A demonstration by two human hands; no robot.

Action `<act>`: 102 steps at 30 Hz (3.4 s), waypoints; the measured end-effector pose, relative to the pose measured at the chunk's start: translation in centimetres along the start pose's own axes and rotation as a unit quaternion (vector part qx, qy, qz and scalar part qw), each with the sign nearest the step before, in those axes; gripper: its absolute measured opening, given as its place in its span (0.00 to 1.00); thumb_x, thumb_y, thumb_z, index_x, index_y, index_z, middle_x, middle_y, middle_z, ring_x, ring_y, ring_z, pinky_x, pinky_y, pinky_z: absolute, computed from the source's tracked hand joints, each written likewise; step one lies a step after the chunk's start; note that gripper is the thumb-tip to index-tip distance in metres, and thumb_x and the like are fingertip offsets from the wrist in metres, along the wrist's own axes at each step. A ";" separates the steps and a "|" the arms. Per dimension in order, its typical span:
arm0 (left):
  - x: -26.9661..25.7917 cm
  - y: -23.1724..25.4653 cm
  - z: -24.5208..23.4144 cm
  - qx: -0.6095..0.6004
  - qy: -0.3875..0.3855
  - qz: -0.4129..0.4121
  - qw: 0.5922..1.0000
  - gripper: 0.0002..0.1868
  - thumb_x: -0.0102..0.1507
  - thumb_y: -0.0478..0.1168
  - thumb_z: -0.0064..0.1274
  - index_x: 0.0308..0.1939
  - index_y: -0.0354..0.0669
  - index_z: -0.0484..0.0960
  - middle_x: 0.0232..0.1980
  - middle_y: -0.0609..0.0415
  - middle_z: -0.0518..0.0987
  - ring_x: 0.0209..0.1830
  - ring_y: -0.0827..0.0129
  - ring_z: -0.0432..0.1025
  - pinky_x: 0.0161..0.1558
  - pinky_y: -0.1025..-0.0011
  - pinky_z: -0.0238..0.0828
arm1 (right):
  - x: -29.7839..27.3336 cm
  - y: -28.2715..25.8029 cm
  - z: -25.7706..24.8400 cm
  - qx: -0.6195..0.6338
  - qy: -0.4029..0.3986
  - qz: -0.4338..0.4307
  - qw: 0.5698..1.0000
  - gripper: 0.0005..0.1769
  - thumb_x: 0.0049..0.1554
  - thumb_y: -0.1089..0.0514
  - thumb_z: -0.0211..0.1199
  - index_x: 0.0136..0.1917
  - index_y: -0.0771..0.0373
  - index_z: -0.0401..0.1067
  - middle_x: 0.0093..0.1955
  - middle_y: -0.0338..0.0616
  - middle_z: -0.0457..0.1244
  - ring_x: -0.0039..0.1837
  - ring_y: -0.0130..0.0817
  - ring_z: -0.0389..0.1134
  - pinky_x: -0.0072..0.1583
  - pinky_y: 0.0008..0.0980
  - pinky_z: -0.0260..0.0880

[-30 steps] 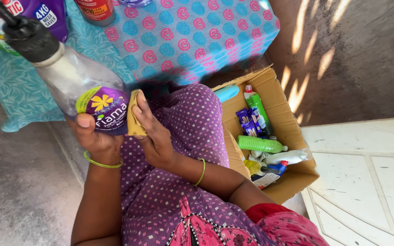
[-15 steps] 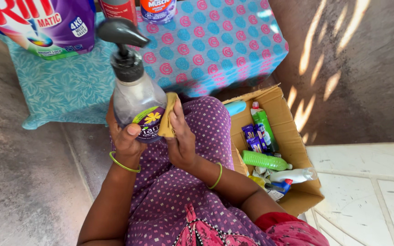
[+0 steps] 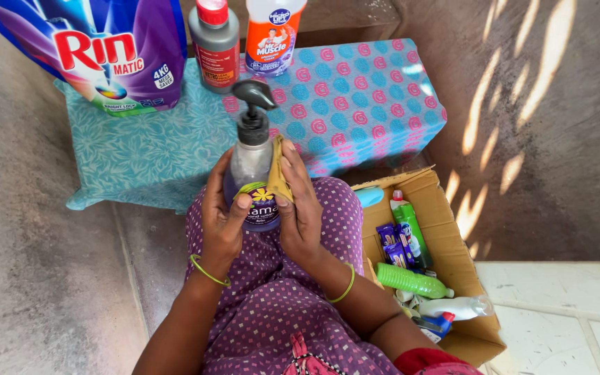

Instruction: The person wipes the exterior of a Mr. Muscle bottle and then a purple pump bottle with a yellow cloth. The person sits on the floor and places the cleaned bottles on a patterned mat.

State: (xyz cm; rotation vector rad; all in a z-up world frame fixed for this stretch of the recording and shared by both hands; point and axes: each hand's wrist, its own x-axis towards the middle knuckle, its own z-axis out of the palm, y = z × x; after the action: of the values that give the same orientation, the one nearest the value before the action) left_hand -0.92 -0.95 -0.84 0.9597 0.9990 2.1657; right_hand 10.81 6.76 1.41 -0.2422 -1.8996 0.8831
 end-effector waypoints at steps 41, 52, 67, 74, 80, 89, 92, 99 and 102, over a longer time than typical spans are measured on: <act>1.3 -1.1 0.1 0.028 0.070 0.030 0.997 0.40 0.63 0.58 0.61 0.68 0.31 0.70 0.58 0.51 0.76 0.56 0.70 0.71 0.58 0.71 0.70 | 2.5 2.1 0.8 0.193 -0.021 0.036 0.980 0.24 0.72 0.53 0.50 0.74 0.71 0.64 0.82 0.60 0.54 0.85 0.52 0.51 0.83 0.47 0.48; 4.5 -0.9 -0.6 -0.100 0.073 0.051 0.991 0.44 0.62 0.60 0.63 0.70 0.34 0.66 0.58 0.51 0.76 0.54 0.70 0.74 0.55 0.69 0.74 | -2.7 3.1 3.9 0.363 0.037 0.187 0.912 0.41 0.64 0.47 0.60 0.82 0.67 0.51 0.81 0.53 0.52 0.81 0.43 0.54 0.79 0.42 0.52; 6.6 -0.6 1.1 0.051 0.059 0.062 0.995 0.42 0.70 0.60 0.49 0.78 0.39 0.56 0.71 0.45 0.65 0.68 0.63 0.64 0.67 0.64 0.65 | -1.1 4.2 4.0 0.003 0.073 0.038 0.997 0.44 0.57 0.64 0.68 0.80 0.69 0.51 0.82 0.59 0.50 0.83 0.52 0.51 0.79 0.45 0.53; 6.5 0.4 0.0 -0.135 -0.014 -0.043 0.990 0.37 0.70 0.59 0.46 0.71 0.32 0.66 0.60 0.42 0.78 0.57 0.58 0.74 0.60 0.60 0.71 | -1.5 5.3 1.8 -0.129 -0.002 -0.169 0.977 0.22 0.67 0.70 0.51 0.73 0.62 0.67 0.79 0.54 0.57 0.85 0.59 0.50 0.84 0.54 0.49; 6.2 0.1 0.6 -0.086 0.027 -0.026 0.996 0.33 0.71 0.55 0.45 0.71 0.33 0.68 0.64 0.46 0.76 0.63 0.65 0.72 0.65 0.66 0.68 | 2.5 3.6 0.7 0.071 0.009 0.002 0.997 0.21 0.66 0.68 0.50 0.71 0.67 0.68 0.80 0.58 0.55 0.83 0.55 0.53 0.81 0.53 0.49; 5.8 -0.9 -0.3 -0.131 0.044 -0.055 0.989 0.30 0.73 0.52 0.44 0.70 0.32 0.69 0.63 0.43 0.75 0.60 0.62 0.72 0.61 0.64 0.70 | 3.8 1.4 0.3 0.058 -0.036 -0.033 0.997 0.18 0.63 0.73 0.56 0.64 0.67 0.75 0.76 0.56 0.62 0.83 0.50 0.56 0.83 0.46 0.52; 5.7 -1.0 -0.4 -0.116 0.037 -0.048 0.991 0.30 0.71 0.53 0.43 0.69 0.33 0.69 0.65 0.45 0.75 0.63 0.65 0.73 0.64 0.67 0.70 | 5.1 0.6 -0.2 0.111 -0.023 0.039 0.993 0.19 0.62 0.73 0.58 0.66 0.67 0.74 0.77 0.56 0.60 0.81 0.47 0.59 0.79 0.43 0.60; 6.2 -2.4 -0.7 -0.245 0.064 -0.145 0.957 0.32 0.71 0.56 0.42 0.69 0.34 0.68 0.61 0.47 0.76 0.58 0.65 0.74 0.60 0.65 0.72 | 6.1 -1.9 -0.4 -0.028 -0.028 0.035 0.999 0.29 0.53 0.73 0.66 0.68 0.62 0.73 0.69 0.53 0.59 0.67 0.42 0.63 0.67 0.36 0.65; 6.1 -2.4 -0.5 -0.266 0.053 -0.175 0.947 0.32 0.71 0.57 0.42 0.69 0.36 0.68 0.60 0.46 0.77 0.57 0.64 0.74 0.59 0.64 0.73 | 6.3 -2.0 -0.8 -0.067 -0.013 0.034 0.997 0.30 0.53 0.73 0.66 0.68 0.58 0.74 0.63 0.49 0.62 0.63 0.40 0.65 0.64 0.35 0.69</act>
State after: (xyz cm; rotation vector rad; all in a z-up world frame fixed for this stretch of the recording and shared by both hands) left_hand -4.48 4.63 -0.77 0.3805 0.5244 2.0322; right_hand 8.80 8.99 7.33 -0.3795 -1.9876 0.8068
